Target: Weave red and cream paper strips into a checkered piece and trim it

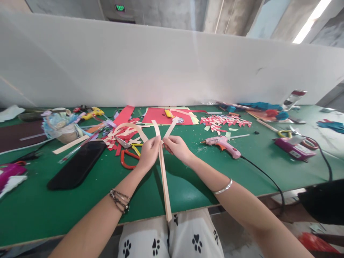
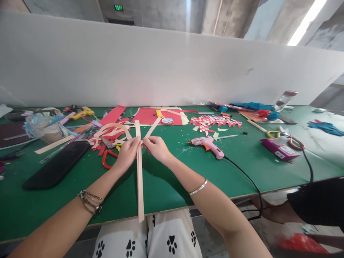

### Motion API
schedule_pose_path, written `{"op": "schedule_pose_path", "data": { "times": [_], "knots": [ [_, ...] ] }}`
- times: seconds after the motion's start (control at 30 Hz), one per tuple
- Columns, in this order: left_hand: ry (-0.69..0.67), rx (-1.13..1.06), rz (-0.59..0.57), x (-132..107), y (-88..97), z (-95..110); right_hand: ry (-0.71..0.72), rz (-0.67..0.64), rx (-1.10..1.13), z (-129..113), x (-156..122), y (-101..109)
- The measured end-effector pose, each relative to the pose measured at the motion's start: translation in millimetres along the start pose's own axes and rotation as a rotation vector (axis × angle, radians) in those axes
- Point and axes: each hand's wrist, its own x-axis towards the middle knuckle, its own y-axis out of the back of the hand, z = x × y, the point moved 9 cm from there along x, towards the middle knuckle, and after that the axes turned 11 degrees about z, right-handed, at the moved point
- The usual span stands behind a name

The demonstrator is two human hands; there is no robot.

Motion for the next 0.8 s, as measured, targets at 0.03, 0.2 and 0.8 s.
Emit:
{"op": "schedule_pose_path", "data": {
  "times": [0.03,0.2,0.8],
  "knots": [
    [0.008,-0.01,0.008,1.2,1.2,-1.1,0.002,0.002,-0.007,0.3,-0.1,0.5],
    [0.036,-0.016,-0.091,1.8,-8.1,-2.9,0.021,0.058,0.0,-1.9,1.7,7.6],
    [-0.003,0.01,0.015,2.6,3.0,-1.4,0.044,-0.069,-0.026,-0.9,-0.7,-4.3]
  ]
}}
